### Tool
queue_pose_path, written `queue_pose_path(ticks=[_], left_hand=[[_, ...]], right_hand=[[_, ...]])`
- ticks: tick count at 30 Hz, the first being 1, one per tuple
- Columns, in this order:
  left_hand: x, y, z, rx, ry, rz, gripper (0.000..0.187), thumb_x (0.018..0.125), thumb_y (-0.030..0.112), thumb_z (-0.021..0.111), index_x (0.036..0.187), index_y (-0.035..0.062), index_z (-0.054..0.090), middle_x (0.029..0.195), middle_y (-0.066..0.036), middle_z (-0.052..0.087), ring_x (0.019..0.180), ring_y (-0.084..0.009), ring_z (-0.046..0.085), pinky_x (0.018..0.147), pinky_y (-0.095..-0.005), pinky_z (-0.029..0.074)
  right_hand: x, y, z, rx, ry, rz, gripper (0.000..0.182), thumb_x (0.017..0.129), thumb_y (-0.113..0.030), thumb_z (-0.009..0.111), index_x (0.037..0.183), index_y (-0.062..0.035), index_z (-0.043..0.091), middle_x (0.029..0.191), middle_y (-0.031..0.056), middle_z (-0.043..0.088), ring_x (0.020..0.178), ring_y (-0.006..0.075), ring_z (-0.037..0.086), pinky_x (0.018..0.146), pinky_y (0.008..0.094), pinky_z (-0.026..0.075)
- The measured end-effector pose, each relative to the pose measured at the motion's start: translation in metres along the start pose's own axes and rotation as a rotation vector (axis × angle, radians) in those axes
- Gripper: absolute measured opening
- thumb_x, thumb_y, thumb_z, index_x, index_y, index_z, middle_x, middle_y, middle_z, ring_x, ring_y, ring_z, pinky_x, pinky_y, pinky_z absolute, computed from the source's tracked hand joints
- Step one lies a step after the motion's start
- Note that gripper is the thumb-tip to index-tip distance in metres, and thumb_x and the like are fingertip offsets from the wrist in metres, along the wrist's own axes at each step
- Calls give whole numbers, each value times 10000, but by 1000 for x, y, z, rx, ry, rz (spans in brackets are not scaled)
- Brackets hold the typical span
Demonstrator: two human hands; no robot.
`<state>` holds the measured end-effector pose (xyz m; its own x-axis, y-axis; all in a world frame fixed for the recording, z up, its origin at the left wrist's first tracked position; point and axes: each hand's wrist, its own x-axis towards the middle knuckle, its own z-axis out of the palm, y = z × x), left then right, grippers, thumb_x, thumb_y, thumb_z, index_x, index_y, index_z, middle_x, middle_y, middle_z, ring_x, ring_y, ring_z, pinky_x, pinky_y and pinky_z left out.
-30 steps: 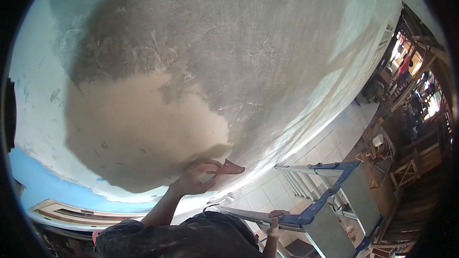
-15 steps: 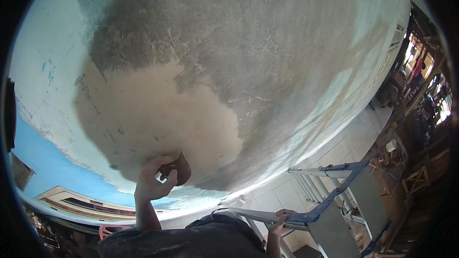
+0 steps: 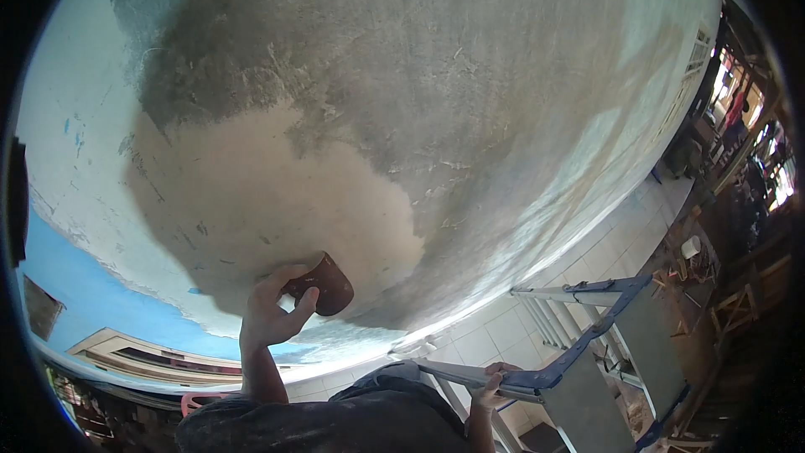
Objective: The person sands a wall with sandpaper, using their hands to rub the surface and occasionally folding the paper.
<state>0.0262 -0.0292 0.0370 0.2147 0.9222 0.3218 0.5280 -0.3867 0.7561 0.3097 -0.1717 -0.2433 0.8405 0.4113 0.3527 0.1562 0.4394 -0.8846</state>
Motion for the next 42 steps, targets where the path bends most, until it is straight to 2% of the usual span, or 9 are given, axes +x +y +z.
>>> queue_pose_path(ticks=[5, 18, 22, 25, 28, 32, 36, 39, 42], left_hand=[[1, -3, -1, 3, -19, -5, 303, 804, 103, 706, 1065, -32, 636, 813, -129, 698, 694, -151, 665, 638, -271, 530], [0, -8, -4, -44, -43, 80, 271, 809, 69, 705, 1058, -15, 645, 849, -120, 701, 724, -159, 666, 674, -277, 531], [-3, -12, -7, -73, -71, 136, 237, 817, 20, 676, 1051, 1, 651, 956, -114, 686, 804, -157, 664, 708, -274, 528], [-1, -16, -3, -104, -106, 265, 246, 802, -16, 663, 1045, 20, 658, 1026, -105, 657, 867, -166, 656, 725, -285, 531], [1, -7, -3, -64, -131, 404, 256, 776, -45, 657, 1019, 37, 662, 1057, -100, 629, 894, -185, 654, 726, -298, 539], [0, 19, -4, -63, -200, 443, 248, 728, -63, 669, 943, 59, 670, 1058, -84, 613, 964, -236, 642, 779, -331, 537], [6, 44, -12, 125, -181, 734, 243, 679, -32, 717, 888, 85, 681, 1113, -55, 608, 1063, -266, 596, 871, -389, 499], [8, 56, -22, 282, -51, 852, 270, 662, 24, 754, 902, 135, 702, 1124, -17, 617, 1099, -253, 575, 862, -386, 470], [13, 56, -37, 447, 101, 945, 292, 663, 78, 770, 932, 179, 716, 1128, 15, 624, 1103, -224, 571, 834, -357, 445]], right_hand=[[2, -9, 9, -36, 57, 23, 354, 844, -289, 608, 966, -2, 440, 672, 86, 468, 583, 176, 486, 555, 297, 409], [9, -41, 14, -210, -74, 36, 332, 896, -290, 584, 983, -10, 430, 762, 121, 536, 640, 202, 526, 638, 346, 455], [22, -100, -10, -949, -464, 195, 408, 866, -332, 648, 1030, 33, 565, 853, 242, 637, 819, 373, 627, 758, 411, 482], [51, -179, -1, -1419, -1108, 541, 399, 871, -324, 634, 1110, -6, 605, 863, 258, 665, 880, 414, 646, 779, 432, 497], [61, -226, 53, -1047, -1254, 666, 454, 886, -306, 591, 1232, -12, 571, 933, 205, 696, 894, 313, 682, 807, 383, 513], [67, -220, 113, -392, -1183, 148, 378, 856, -156, 660, 1211, -50, 583, 882, 164, 681, 842, 310, 677, 779, 402, 519], [78, -213, 176, -84, -889, -503, 556, 697, -21, 752, 1225, -74, 584, 1265, 171, 549, 1149, 289, 556, 901, 395, 486], [90, -214, 211, 43, -844, -716, 627, 639, 27, 744, 1235, -103, 598, 1355, 147, 495, 1228, 282, 502, 950, 397, 461], [104, -208, 238, 89, -1090, -740, 615, 631, 38, 734, 1212, -135, 631, 1372, 103, 503, 1248, 281, 493, 966, 399, 449]])
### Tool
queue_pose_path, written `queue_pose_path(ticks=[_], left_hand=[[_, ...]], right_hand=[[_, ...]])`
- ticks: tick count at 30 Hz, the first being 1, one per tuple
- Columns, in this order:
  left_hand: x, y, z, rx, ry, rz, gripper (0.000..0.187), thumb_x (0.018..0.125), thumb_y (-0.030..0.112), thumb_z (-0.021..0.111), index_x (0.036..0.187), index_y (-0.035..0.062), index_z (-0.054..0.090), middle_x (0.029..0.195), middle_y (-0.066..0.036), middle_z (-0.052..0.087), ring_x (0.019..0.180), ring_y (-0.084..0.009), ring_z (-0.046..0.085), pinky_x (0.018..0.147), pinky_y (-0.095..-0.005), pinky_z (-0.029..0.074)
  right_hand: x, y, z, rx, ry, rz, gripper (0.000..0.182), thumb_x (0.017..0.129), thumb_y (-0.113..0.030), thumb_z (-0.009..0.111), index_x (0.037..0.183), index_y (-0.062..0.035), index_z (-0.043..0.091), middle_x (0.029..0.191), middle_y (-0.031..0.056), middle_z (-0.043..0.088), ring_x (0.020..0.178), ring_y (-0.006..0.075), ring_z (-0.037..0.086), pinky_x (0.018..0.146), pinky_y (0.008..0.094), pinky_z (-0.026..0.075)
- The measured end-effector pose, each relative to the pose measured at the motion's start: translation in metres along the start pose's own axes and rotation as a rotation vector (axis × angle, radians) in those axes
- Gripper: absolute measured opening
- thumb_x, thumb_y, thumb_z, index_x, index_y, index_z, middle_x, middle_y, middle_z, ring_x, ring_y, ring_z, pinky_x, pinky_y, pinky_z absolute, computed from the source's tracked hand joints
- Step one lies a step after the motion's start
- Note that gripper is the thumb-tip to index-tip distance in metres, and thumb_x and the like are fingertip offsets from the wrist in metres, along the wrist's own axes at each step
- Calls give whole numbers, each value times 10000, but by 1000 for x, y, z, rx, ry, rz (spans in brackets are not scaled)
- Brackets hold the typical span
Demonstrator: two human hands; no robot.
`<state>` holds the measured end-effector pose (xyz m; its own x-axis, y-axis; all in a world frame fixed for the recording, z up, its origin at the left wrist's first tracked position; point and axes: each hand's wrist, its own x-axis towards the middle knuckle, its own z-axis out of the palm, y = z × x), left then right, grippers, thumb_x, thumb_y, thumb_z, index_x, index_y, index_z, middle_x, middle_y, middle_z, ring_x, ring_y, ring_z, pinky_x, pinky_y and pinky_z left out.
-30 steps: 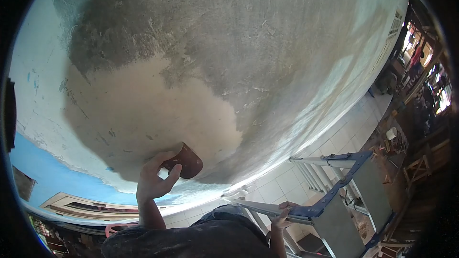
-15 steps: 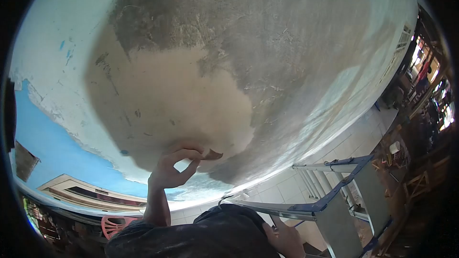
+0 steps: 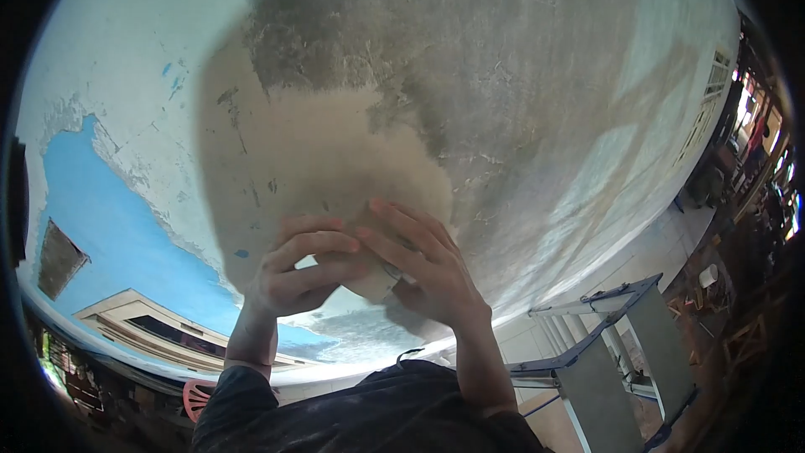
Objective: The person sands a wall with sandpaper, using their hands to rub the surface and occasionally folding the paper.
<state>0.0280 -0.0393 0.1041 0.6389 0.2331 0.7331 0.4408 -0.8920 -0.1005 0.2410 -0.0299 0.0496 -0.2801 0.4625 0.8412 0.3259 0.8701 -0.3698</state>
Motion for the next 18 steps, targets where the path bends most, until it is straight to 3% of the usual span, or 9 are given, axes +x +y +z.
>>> queue_pose_path(ticks=[1, 3, 6, 9, 12, 13, 18], left_hand=[[1, -4, -5, 71, 6, 24, 295, 664, 91, 772, 937, 189, 720, 1125, 22, 626, 1107, -218, 568, 833, -351, 434], [5, -9, -14, 220, 18, 57, 309, 688, 96, 764, 979, 190, 712, 1132, 21, 630, 1110, -220, 565, 870, -379, 413], [32, 14, -34, 523, -48, -113, 385, 702, 98, 766, 1073, 161, 685, 1154, -4, 636, 1124, -233, 560, 887, -407, 405], [61, 42, -54, 633, -123, -302, 466, 717, 115, 768, 1165, 97, 640, 1163, -62, 647, 1100, -255, 587, 910, -414, 405], [70, 10, -62, 759, -1, -137, 529, 713, 141, 780, 1201, 31, 609, 1139, -122, 658, 1077, -261, 617, 925, -393, 414], [82, 8, -70, 736, 15, -139, 474, 737, 95, 749, 1181, -4, 613, 1093, -149, 671, 1024, -270, 650, 894, -380, 471], [86, -20, -67, 755, 22, 48, 327, 785, -11, 643, 1111, 1, 659, 1128, -142, 661, 1024, -278, 658, 830, -378, 550]], right_hand=[[5, 10, 7, -8, 43, -67, 557, 653, 39, 720, 1170, -161, 666, 1346, 53, 538, 1258, 277, 488, 978, 399, 439], [23, 11, 2, -63, 91, -134, 508, 671, -4, 723, 1152, -160, 678, 1318, 46, 562, 1260, 268, 486, 984, 403, 434], [61, 8, -2, -178, 164, -244, 441, 699, -76, 715, 1133, -147, 688, 1283, 39, 589, 1253, 252, 489, 976, 396, 430], [103, -10, -7, -315, 236, -358, 378, 723, -138, 692, 1101, -121, 696, 1235, 29, 616, 1228, 229, 503, 945, 375, 430], [139, -26, -15, -504, 295, -488, 332, 733, -156, 671, 1059, -98, 702, 1170, 13, 646, 1186, 206, 526, 897, 348, 429], [145, -27, -17, -574, 313, -532, 319, 735, -156, 666, 1044, -91, 704, 1146, 8, 655, 1170, 198, 534, 879, 339, 429], [155, -9, -38, -748, 178, -624, 324, 788, -158, 640, 1107, -126, 684, 1187, 2, 650, 1180, 167, 544, 880, 326, 436]])
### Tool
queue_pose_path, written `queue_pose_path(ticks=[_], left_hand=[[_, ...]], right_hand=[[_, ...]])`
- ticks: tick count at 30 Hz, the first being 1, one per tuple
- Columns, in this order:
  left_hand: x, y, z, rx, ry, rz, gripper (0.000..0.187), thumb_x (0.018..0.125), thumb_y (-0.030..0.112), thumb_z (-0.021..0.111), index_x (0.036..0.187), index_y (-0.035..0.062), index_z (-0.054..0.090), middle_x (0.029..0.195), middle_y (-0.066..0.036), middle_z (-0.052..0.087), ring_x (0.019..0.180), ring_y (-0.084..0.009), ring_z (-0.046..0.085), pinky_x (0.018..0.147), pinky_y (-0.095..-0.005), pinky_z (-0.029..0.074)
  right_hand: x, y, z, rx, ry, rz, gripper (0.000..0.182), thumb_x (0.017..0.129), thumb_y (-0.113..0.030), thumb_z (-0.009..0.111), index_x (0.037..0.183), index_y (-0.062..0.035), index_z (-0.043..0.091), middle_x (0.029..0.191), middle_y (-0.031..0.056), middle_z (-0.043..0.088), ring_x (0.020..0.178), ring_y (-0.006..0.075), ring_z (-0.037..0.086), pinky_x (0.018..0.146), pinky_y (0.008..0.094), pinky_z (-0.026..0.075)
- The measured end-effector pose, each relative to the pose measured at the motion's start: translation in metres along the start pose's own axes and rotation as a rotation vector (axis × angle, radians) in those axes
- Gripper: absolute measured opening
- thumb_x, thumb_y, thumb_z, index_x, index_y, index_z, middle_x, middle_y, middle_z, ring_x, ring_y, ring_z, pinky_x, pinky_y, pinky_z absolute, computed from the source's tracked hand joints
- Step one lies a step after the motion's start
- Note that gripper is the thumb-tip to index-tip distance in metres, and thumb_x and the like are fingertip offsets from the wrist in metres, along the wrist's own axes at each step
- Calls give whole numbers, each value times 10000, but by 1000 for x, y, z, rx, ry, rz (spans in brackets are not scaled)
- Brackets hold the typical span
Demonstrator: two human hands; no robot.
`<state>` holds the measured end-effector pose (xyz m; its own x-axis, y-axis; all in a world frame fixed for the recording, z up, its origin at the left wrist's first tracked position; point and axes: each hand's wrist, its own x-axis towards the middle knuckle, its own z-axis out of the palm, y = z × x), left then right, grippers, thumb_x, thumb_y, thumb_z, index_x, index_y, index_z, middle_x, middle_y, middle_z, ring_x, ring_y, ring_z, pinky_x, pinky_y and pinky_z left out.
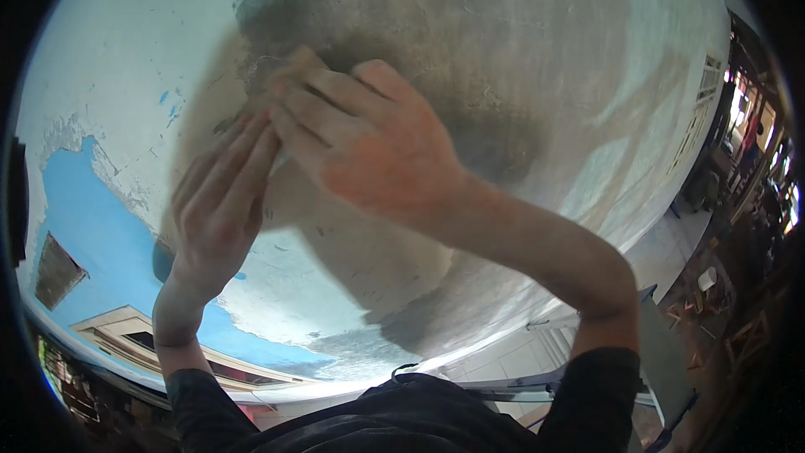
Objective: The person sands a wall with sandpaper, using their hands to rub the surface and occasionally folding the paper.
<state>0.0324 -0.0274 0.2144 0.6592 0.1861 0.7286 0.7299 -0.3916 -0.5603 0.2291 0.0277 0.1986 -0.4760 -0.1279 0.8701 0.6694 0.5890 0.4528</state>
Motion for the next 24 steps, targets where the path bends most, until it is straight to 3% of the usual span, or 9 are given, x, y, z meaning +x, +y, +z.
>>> queue_pose_path(ticks=[5, 8, 11, 14, 20, 24], left_hand=[[-11, -6, 22, -33, 68, 76, 374, 795, 5, 631, 1169, 18, 639, 1195, -150, 628, 1093, -285, 629, 901, -364, 546], [-13, -2, 37, -20, 53, 44, 401, 792, 61, 659, 1191, 38, 627, 1283, -124, 576, 1159, -258, 589, 1026, -472, 456], [-4, 12, 28, 68, -29, -33, 412, 823, 83, 649, 1231, 48, 605, 1338, -79, 553, 1236, -215, 535, 1104, -602, 265], [-5, 14, 31, 140, -68, -48, 426, 820, 178, 645, 1226, 57, 601, 1373, -45, 510, 1316, -174, 439, 1139, -627, 155], [-33, 17, 45, 206, -71, 43, 426, 836, 162, 595, 1250, 68, 587, 1362, -49, 520, 1319, -178, 432, 1147, -596, 184], [-19, 4, 47, 222, -23, 22, 468, 845, 101, 543, 1312, 72, 546, 1401, -64, 493, 1327, -184, 435, 1134, -612, 148]], right_hand=[[-19, 26, 3, -46, -31, -198, 347, 834, -206, 609, 1171, -129, 640, 1261, -4, 598, 1214, 165, 502, 975, 370, 414], [-29, 30, 10, -70, -88, -234, 378, 866, -225, 586, 1237, -154, 596, 1341, -16, 543, 1283, 161, 451, 1071, 433, 360], [-32, 37, 15, -75, -123, -208, 392, 885, -237, 566, 1272, -169, 570, 1385, -22, 505, 1328, 157, 410, 1122, 486, 299], [-35, 37, 18, -69, -138, -169, 412, 896, -245, 546, 1301, -173, 547, 1419, -16, 472, 1340, 158, 396, 1130, 515, 269], [-58, 23, 29, -74, -188, -150, 444, 910, -223, 516, 1350, -169, 504, 1465, -4, 420, 1356, 174, 380, 1139, 542, 222], [-34, 32, 24, -164, -170, -152, 450, 920, -202, 500, 1369, -166, 488, 1475, -6, 408, 1368, 179, 366, 1135, 551, 224]])
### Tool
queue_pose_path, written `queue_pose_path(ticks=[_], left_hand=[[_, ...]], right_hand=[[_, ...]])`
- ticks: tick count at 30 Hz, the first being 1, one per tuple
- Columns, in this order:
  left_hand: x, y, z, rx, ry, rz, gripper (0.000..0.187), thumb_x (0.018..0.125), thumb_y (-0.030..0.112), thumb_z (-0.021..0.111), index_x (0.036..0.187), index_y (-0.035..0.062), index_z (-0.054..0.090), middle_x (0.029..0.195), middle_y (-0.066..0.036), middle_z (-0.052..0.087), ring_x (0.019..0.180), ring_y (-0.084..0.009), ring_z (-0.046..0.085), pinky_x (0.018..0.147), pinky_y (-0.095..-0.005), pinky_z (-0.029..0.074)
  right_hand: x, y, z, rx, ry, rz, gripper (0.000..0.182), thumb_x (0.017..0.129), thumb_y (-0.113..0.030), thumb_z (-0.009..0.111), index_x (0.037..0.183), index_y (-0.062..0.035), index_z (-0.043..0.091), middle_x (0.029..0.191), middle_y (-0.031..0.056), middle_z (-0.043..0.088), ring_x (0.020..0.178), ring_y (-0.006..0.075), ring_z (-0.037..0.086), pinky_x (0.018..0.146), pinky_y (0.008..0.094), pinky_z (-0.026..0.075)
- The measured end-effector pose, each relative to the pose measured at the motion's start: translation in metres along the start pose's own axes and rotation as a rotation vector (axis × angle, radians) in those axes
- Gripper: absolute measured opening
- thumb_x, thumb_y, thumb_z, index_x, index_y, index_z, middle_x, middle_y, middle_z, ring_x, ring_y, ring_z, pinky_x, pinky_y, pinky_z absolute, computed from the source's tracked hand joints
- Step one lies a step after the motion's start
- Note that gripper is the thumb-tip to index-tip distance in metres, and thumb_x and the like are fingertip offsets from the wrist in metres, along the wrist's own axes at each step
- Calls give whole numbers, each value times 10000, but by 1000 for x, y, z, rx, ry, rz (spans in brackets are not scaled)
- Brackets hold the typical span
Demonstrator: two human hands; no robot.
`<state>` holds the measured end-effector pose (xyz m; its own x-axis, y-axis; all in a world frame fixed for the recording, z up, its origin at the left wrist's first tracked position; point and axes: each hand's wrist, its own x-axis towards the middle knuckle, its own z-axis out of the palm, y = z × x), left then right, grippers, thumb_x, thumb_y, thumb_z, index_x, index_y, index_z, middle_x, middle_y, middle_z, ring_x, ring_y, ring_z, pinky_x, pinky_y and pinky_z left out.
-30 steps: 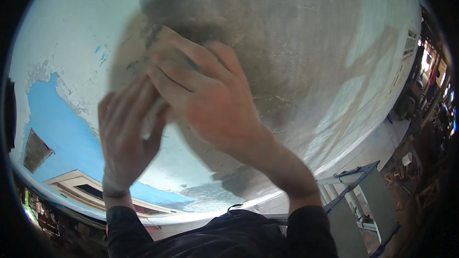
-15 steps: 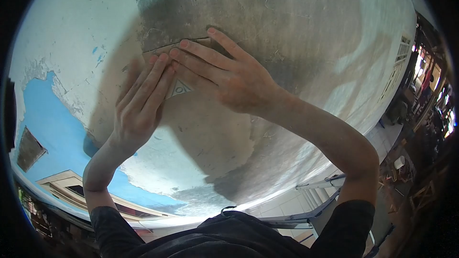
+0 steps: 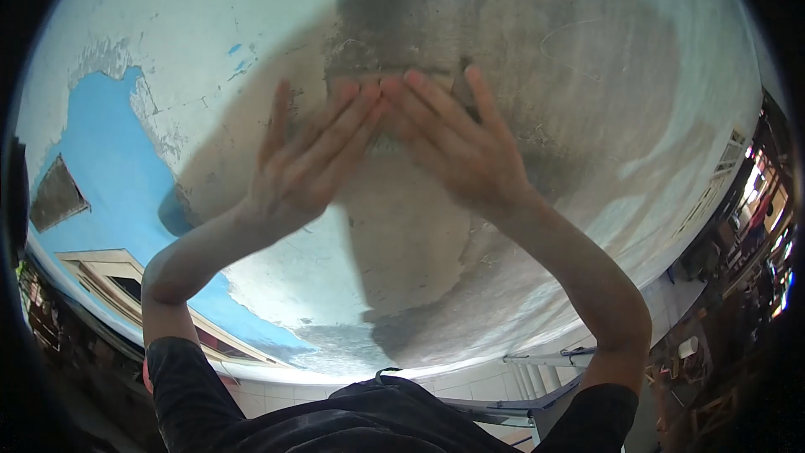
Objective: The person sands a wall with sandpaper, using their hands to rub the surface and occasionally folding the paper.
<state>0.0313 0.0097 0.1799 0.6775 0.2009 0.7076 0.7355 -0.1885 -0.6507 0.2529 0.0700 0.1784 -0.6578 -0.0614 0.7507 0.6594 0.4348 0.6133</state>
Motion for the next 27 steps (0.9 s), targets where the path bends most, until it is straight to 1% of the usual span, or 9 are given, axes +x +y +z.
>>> queue_pose_path(ticks=[2, 5, 8, 13, 16, 18, 22, 25, 27], left_hand=[[15, -8, -6, 11, 19, -27, 476, 845, 111, 535, 1320, 77, 541, 1411, -58, 484, 1335, -182, 425, 1137, -611, 143], [0, 3, -7, 76, -64, 9, 419, 865, 187, 564, 1270, 81, 572, 1423, -28, 469, 1362, -159, 371, 1161, -578, 163], [-28, 21, 5, -64, -66, -11, 407, 865, 180, 569, 1262, 92, 580, 1426, -12, 467, 1355, -150, 381, 1159, -587, 158], [-11, 7, 6, -39, 7, -15, 386, 880, 204, 570, 1258, 131, 588, 1408, 8, 488, 1346, -145, 394, 1155, -615, 132], [-8, 5, 3, -17, -23, -39, 382, 889, 228, 564, 1262, 148, 588, 1409, 13, 486, 1346, -133, 392, 1156, -619, 119], [-21, 14, 8, -15, -62, -25, 385, 894, 242, 560, 1268, 155, 584, 1415, 16, 480, 1345, -124, 390, 1155, -624, 109], [-36, 22, 15, -58, -22, -24, 381, 905, 220, 542, 1279, 158, 577, 1420, 23, 476, 1346, -124, 391, 1155, -625, 85], [-20, 7, 10, 15, 6, -10, 382, 906, 207, 529, 1282, 162, 577, 1417, 22, 481, 1347, -132, 393, 1155, -623, 77], [-4, -4, 2, 45, 6, -46, 381, 903, 202, 523, 1278, 164, 581, 1411, 21, 488, 1345, -136, 397, 1154, -623, 85]], right_hand=[[7, 1, -3, 15, -4, 47, 450, 922, -201, 496, 1371, -168, 487, 1477, -10, 405, 1368, 177, 366, 1134, 551, 228], [-6, -12, -2, 88, -25, 89, 458, 914, -202, 501, 1371, -171, 486, 1476, -12, 407, 1363, 173, 374, 1132, 553, 231], [-32, -27, 14, 81, -21, 49, 469, 902, -203, 511, 1369, -168, 485, 1471, -9, 414, 1360, 177, 379, 1125, 567, 233], [-17, -11, 5, 11, -24, 8, 443, 915, -214, 508, 1354, -161, 500, 1459, -9, 428, 1360, 190, 377, 1114, 594, 234], [-8, -14, 0, 53, -19, 86, 439, 923, -216, 502, 1359, -167, 495, 1462, -11, 424, 1361, 187, 376, 1119, 598, 222], [-32, -29, 20, 130, 2, 95, 447, 917, -211, 509, 1362, -169, 491, 1466, -10, 420, 1365, 185, 371, 1121, 601, 215], [-47, -40, 32, 129, 39, 92, 459, 908, -229, 527, 1361, -161, 492, 1473, -6, 412, 1370, 182, 365, 1127, 608, 187], [-31, -22, 26, 38, 44, 44, 471, 910, -281, 527, 1367, -175, 488, 1473, -4, 412, 1367, 179, 368, 1131, 612, 164], [-3, -12, 12, 42, 43, 97, 472, 914, -318, 519, 1368, -193, 490, 1468, -3, 419, 1364, 175, 372, 1129, 618, 157]])
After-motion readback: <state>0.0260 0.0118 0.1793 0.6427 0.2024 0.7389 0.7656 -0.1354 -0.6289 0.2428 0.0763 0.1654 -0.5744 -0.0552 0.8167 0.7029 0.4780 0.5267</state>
